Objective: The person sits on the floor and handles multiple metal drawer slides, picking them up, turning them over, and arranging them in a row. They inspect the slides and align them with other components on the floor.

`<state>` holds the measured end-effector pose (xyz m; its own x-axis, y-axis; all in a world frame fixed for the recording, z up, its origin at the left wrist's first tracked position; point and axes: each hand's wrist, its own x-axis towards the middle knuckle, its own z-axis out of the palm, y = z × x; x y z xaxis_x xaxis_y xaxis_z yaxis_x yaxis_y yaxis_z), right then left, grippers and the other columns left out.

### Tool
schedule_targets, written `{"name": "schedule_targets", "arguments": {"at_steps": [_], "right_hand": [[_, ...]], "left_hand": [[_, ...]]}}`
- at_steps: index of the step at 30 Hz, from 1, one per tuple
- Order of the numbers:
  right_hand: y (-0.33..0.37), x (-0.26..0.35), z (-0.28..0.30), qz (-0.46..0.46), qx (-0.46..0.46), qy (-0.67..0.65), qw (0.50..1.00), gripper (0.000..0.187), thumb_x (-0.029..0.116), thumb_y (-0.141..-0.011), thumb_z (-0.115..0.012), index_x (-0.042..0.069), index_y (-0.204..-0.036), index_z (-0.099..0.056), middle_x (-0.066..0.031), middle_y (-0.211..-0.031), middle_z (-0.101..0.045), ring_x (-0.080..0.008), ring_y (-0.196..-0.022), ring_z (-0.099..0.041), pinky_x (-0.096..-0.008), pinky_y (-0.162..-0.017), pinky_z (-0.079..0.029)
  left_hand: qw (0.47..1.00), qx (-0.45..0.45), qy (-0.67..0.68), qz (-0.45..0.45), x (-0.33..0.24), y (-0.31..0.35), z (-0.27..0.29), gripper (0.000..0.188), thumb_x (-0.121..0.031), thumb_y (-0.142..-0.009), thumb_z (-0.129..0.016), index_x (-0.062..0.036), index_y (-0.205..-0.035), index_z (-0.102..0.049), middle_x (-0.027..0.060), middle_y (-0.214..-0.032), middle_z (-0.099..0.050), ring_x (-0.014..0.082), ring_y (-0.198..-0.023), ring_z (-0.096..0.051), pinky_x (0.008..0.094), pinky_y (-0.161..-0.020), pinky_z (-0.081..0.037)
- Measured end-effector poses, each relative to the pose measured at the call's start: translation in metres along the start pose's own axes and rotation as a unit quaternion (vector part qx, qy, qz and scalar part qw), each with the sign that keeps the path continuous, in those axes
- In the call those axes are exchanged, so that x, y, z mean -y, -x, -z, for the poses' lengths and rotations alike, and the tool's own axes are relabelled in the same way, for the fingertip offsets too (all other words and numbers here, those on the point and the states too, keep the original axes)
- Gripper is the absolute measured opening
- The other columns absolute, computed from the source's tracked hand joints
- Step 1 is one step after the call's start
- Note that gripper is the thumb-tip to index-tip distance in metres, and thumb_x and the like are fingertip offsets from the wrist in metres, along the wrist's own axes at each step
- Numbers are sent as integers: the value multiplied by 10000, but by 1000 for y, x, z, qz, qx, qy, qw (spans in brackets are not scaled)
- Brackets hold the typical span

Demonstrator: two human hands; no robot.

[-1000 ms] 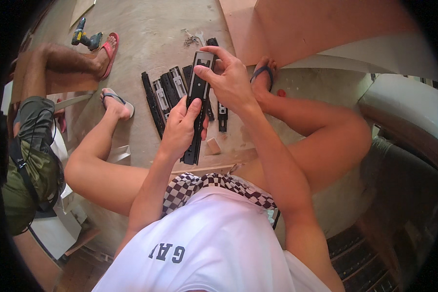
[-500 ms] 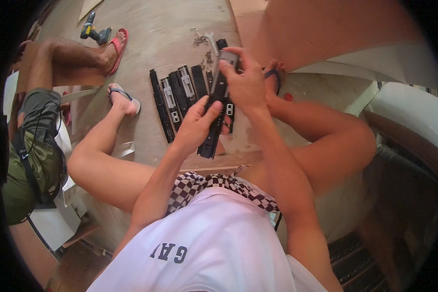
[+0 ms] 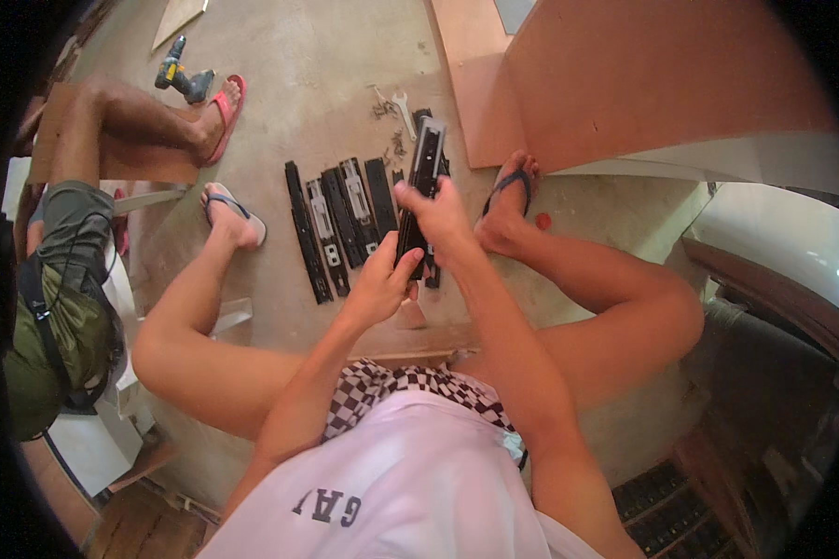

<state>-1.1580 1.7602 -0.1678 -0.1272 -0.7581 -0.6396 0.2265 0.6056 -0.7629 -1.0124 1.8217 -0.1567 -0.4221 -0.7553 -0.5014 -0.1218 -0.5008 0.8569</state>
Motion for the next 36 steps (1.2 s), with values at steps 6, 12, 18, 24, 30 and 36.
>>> {"name": "schedule_targets", "arguments": {"at_steps": [6, 12, 18, 24, 30, 36], "right_hand": [[-70, -16, -16, 56, -43, 152, 986, 603, 84, -801, -803, -38, -1328, -536, -167, -1076, -681, -257, -941, -658, -387, -869, -543], [-198, -10, 54, 199, -216, 370, 881, 750, 165, -700, -853, -33, -1367, -573, -265, -1170, -691, -396, -1043, -690, -440, -980, -532], [-276, -7, 88, 188, -290, 383, 856, 713, 141, -689, -865, -2, -1321, -568, -235, -1265, -605, -400, -1219, -585, -460, -1077, -472], [-314, -23, 135, 216, -325, 341, 855, 564, 129, -751, -781, -6, -1262, -584, -221, -1190, -601, -381, -1152, -587, -454, -1028, -463], [-280, -27, 99, 229, -466, 511, 686, 398, 267, -864, -752, 19, -1156, -644, -208, -1122, -617, -366, -952, -648, -470, -863, -518], [-148, -69, 4, 184, -203, 457, 846, 353, 387, -913, -729, 41, -846, -717, -224, -881, -705, -414, -889, -700, -522, -803, -536]], "left_hand": [[1000, 27, -4, 9, 16, -18, 19, 219, -147, -1061, -550, 41, -1174, -549, 123, -979, -731, 177, -731, -720, 301, -616, -537], [992, 10, -107, 58, 10, -9, 16, 268, -183, -1012, -656, 28, -1175, -627, 134, -1056, -741, 150, -806, -711, 302, -724, -568], [985, -20, -172, 19, 34, -12, 32, 274, -165, -968, -672, 22, -1165, -635, 130, -949, -730, 165, -793, -704, 325, -708, -554], [939, 123, -313, 67, 42, -6, 32, 261, -102, -917, -573, 17, -1142, -630, 242, -938, -711, 385, -871, -706, 462, -774, -548], [891, 230, -384, 76, 62, 9, 23, 380, -57, -855, -578, -30, -1226, -655, 243, -977, -728, 425, -951, -701, 505, -838, -548], [887, 223, -395, 90, 59, 3, 37, 439, -46, -835, -628, -45, -1272, -663, 199, -1052, -753, 378, -1013, -717, 464, -866, -558]]}}
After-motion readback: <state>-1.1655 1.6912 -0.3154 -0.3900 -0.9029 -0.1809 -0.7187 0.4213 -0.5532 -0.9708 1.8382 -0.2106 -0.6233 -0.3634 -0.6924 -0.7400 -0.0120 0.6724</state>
